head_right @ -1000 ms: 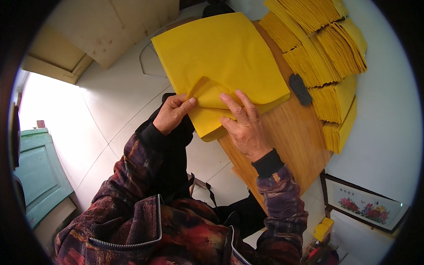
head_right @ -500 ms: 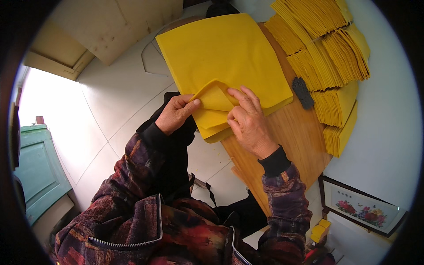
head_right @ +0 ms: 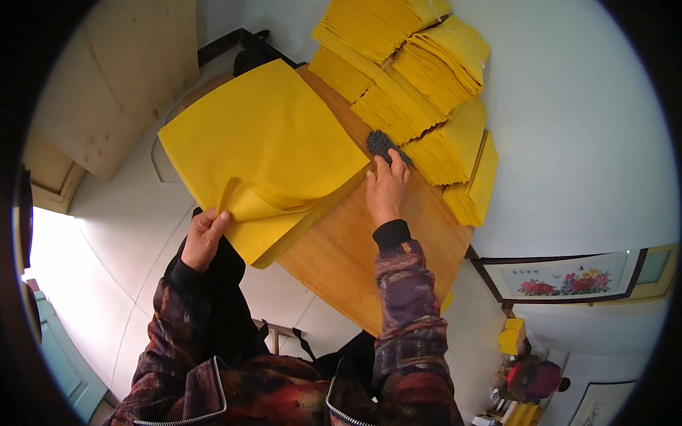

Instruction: The person repeatedly folds yellow paper sheets on a wooden table, aligning edges and creasing folds by hand. The folded sheets are stacked into neat piles on the table.

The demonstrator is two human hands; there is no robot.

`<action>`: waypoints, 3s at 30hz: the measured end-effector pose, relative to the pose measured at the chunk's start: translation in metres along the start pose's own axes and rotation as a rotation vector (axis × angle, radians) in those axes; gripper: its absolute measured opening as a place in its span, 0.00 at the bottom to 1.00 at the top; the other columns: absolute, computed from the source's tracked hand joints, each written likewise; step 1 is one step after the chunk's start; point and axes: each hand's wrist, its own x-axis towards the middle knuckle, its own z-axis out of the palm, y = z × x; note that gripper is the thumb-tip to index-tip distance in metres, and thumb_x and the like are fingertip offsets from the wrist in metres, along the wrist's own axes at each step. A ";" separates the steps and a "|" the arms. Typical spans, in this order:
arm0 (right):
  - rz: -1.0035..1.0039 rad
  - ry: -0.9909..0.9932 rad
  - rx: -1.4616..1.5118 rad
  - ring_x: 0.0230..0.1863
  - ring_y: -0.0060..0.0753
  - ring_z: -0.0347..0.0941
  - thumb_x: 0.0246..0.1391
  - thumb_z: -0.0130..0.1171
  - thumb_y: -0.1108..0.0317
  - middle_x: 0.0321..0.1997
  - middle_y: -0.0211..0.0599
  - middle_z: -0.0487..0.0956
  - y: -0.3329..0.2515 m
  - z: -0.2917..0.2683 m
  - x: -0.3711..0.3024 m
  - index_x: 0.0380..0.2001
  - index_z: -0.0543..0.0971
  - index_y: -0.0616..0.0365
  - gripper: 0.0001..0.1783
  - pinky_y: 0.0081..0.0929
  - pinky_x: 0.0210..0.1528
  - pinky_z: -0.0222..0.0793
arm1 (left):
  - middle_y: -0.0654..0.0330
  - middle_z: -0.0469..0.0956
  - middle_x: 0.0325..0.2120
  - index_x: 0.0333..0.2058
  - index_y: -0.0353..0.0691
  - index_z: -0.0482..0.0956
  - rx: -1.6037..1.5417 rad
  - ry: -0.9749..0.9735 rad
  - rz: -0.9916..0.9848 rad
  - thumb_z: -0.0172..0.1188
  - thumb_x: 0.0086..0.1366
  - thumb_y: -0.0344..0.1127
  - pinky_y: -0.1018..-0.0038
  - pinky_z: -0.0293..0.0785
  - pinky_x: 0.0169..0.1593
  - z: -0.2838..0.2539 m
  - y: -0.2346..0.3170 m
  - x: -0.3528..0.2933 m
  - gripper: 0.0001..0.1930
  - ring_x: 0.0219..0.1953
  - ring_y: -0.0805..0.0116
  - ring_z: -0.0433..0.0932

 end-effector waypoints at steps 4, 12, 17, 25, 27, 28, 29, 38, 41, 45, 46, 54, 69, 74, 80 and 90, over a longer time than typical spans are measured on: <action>0.147 0.053 -0.101 0.56 0.49 0.62 0.56 0.56 0.69 0.55 0.41 0.69 0.024 0.020 0.019 0.42 0.78 0.59 0.12 0.43 0.56 0.61 | 0.64 0.79 0.34 0.42 0.28 0.77 -0.083 0.003 -0.020 0.51 0.71 0.40 0.79 0.68 0.47 0.001 0.001 -0.001 0.17 0.39 0.78 0.73; 0.188 -0.084 -0.274 0.44 0.51 0.71 0.56 0.55 0.64 0.40 0.42 0.77 0.045 0.023 0.044 0.34 0.79 0.55 0.08 0.48 0.46 0.65 | 0.67 0.77 0.32 0.40 0.28 0.76 0.019 0.009 0.006 0.50 0.70 0.38 0.80 0.68 0.44 0.001 0.003 -0.001 0.16 0.37 0.80 0.71; -0.042 0.022 0.068 0.36 0.52 0.72 0.60 0.52 0.65 0.33 0.47 0.76 0.005 -0.016 0.031 0.33 0.77 0.61 0.10 0.42 0.39 0.67 | 0.63 0.79 0.37 0.44 0.28 0.76 -0.070 -0.012 0.009 0.51 0.71 0.40 0.78 0.70 0.48 0.002 -0.004 0.003 0.17 0.40 0.77 0.75; -0.654 -0.302 0.360 0.46 0.42 0.69 0.41 0.66 0.74 0.44 0.38 0.73 -0.115 -0.049 -0.071 0.43 0.76 0.59 0.21 0.34 0.48 0.69 | 0.70 0.75 0.28 0.40 0.30 0.78 -0.127 0.036 0.039 0.53 0.70 0.43 0.82 0.66 0.35 0.006 -0.010 0.004 0.17 0.30 0.81 0.68; -0.671 -0.296 0.323 0.46 0.41 0.69 0.41 0.66 0.75 0.44 0.37 0.72 -0.122 -0.043 -0.068 0.44 0.76 0.57 0.22 0.35 0.48 0.69 | 0.70 0.75 0.27 0.40 0.31 0.78 -0.139 0.049 0.040 0.53 0.70 0.43 0.82 0.66 0.35 0.007 -0.010 0.004 0.17 0.30 0.81 0.67; -0.674 -0.271 0.321 0.45 0.40 0.69 0.42 0.63 0.76 0.42 0.36 0.73 -0.123 -0.040 -0.066 0.42 0.77 0.56 0.19 0.34 0.47 0.69 | 0.70 0.75 0.27 0.40 0.31 0.78 -0.110 0.049 0.037 0.53 0.70 0.43 0.82 0.66 0.35 0.007 -0.010 0.004 0.17 0.30 0.81 0.67; -0.698 -0.264 0.304 0.44 0.40 0.69 0.42 0.64 0.76 0.41 0.36 0.73 -0.124 -0.038 -0.065 0.40 0.78 0.57 0.17 0.34 0.46 0.70 | 0.70 0.75 0.27 0.40 0.31 0.78 -0.078 0.057 0.022 0.53 0.69 0.43 0.82 0.66 0.35 0.006 -0.009 0.004 0.17 0.30 0.81 0.67; -0.732 -0.276 0.320 0.40 0.38 0.70 0.46 0.58 0.76 0.36 0.35 0.74 -0.123 -0.034 -0.056 0.31 0.77 0.59 0.06 0.33 0.42 0.70 | 0.66 0.77 0.32 0.41 0.29 0.77 -0.016 0.013 0.022 0.52 0.70 0.42 0.79 0.69 0.41 0.003 -0.005 0.002 0.18 0.35 0.79 0.71; -0.707 -0.349 0.364 0.39 0.40 0.70 0.47 0.58 0.76 0.35 0.37 0.74 -0.126 -0.036 -0.048 0.28 0.75 0.59 0.03 0.34 0.41 0.69 | 0.65 0.78 0.35 0.42 0.29 0.77 -0.012 -0.001 -0.006 0.52 0.70 0.41 0.79 0.70 0.44 0.001 -0.005 0.002 0.17 0.38 0.79 0.72; -0.680 -0.466 0.402 0.38 0.44 0.69 0.47 0.59 0.76 0.33 0.39 0.73 -0.127 -0.040 -0.038 0.28 0.73 0.60 0.05 0.35 0.40 0.69 | 0.67 0.77 0.28 0.39 0.29 0.77 -0.033 0.019 0.060 0.52 0.70 0.43 0.80 0.69 0.38 0.004 -0.007 0.003 0.18 0.33 0.80 0.70; -0.676 -0.498 0.404 0.38 0.45 0.69 0.47 0.59 0.76 0.33 0.39 0.73 -0.128 -0.041 -0.035 0.28 0.73 0.60 0.05 0.36 0.40 0.69 | 0.67 0.77 0.29 0.39 0.29 0.77 -0.040 0.022 0.056 0.52 0.70 0.43 0.79 0.69 0.38 0.005 -0.007 0.004 0.18 0.33 0.80 0.70; -0.696 -0.584 0.409 0.40 0.43 0.69 0.44 0.62 0.75 0.35 0.38 0.73 -0.134 -0.047 -0.027 0.33 0.74 0.60 0.11 0.36 0.42 0.68 | 0.65 0.78 0.31 0.41 0.29 0.78 -0.024 0.005 0.057 0.51 0.70 0.42 0.79 0.70 0.40 0.004 -0.003 0.003 0.18 0.35 0.79 0.71; -0.789 -0.443 0.401 0.36 0.40 0.72 0.41 0.64 0.78 0.33 0.35 0.75 -0.135 -0.042 -0.034 0.34 0.78 0.59 0.12 0.32 0.39 0.70 | 0.65 0.78 0.31 0.41 0.29 0.77 -0.066 0.007 0.046 0.52 0.70 0.42 0.79 0.70 0.41 0.004 -0.008 0.004 0.18 0.35 0.79 0.71; -0.699 -0.535 0.478 0.37 0.43 0.72 0.47 0.60 0.74 0.33 0.37 0.75 -0.139 -0.042 -0.027 0.28 0.75 0.58 0.04 0.35 0.38 0.69 | 0.65 0.78 0.32 0.41 0.29 0.77 -0.051 -0.005 0.036 0.51 0.70 0.43 0.79 0.70 0.41 0.004 -0.004 0.003 0.18 0.36 0.79 0.71; -0.557 -0.735 0.612 0.33 0.45 0.72 0.46 0.61 0.74 0.28 0.40 0.74 -0.138 -0.043 -0.013 0.25 0.74 0.60 0.05 0.35 0.34 0.68 | 0.65 0.78 0.32 0.41 0.29 0.77 -0.061 -0.009 0.042 0.51 0.71 0.43 0.80 0.69 0.41 0.004 -0.005 0.003 0.18 0.36 0.80 0.71; -0.520 -0.830 0.691 0.30 0.43 0.72 0.47 0.60 0.71 0.26 0.42 0.74 -0.132 -0.040 -0.002 0.26 0.75 0.62 0.06 0.32 0.31 0.66 | 0.62 0.79 0.39 0.47 0.29 0.75 -0.194 -0.123 -0.005 0.54 0.68 0.38 0.78 0.69 0.49 0.001 0.012 -0.003 0.17 0.42 0.76 0.73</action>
